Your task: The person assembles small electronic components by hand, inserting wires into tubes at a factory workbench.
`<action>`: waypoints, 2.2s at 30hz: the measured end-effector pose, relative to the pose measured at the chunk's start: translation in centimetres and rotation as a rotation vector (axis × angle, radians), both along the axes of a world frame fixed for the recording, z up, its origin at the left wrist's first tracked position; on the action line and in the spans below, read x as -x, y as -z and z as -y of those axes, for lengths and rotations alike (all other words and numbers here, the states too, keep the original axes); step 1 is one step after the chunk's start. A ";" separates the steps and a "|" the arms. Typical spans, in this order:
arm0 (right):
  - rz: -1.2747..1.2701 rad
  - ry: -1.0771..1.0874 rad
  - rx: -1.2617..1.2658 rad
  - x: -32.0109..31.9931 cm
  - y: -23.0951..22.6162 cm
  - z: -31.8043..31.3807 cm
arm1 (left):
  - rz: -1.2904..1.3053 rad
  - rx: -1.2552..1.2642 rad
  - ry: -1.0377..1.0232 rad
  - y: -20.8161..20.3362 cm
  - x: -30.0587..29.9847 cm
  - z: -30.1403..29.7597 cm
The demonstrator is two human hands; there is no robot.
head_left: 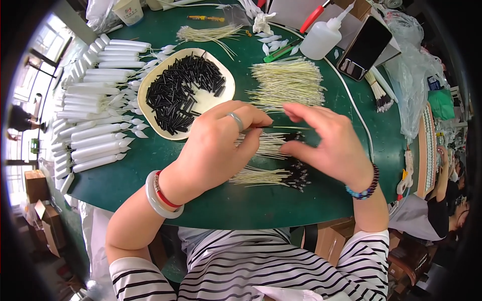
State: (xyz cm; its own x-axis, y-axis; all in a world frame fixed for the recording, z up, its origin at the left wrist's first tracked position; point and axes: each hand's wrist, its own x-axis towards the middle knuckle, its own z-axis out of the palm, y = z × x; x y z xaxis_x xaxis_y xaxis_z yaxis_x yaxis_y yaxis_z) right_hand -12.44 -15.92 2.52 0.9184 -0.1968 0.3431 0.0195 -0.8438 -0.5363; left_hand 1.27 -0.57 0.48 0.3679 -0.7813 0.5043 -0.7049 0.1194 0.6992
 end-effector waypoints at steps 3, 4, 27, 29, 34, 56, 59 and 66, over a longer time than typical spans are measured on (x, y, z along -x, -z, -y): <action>-0.092 -0.056 -0.092 0.4 -0.2 0.8 | -0.051 -0.041 0.011 -0.1 0.0 0.1; -0.093 -0.064 -0.133 0.4 -0.2 0.5 | -0.012 0.006 0.043 -0.1 0.1 0.3; 0.175 -0.122 -0.078 0.0 0.8 0.9 | 0.081 -0.089 0.037 -0.8 -0.7 -0.2; 0.148 -0.120 -0.110 0.1 0.9 1.0 | 0.077 -0.097 0.037 -0.8 -0.7 -0.1; 0.078 -0.171 -0.061 -0.2 0.8 2.4 | 0.218 -0.083 0.025 0.3 -1.0 -0.3; 0.016 0.071 0.186 -0.2 2.0 4.6 | 0.385 -0.409 -0.208 0.6 -6.6 -1.0; -0.026 0.107 0.115 -0.1 1.6 4.7 | 0.367 -0.337 -0.230 0.8 -6.4 -0.3; -0.118 0.147 0.172 -0.1 2.5 5.4 | 0.494 -0.427 -0.224 0.7 -6.2 0.7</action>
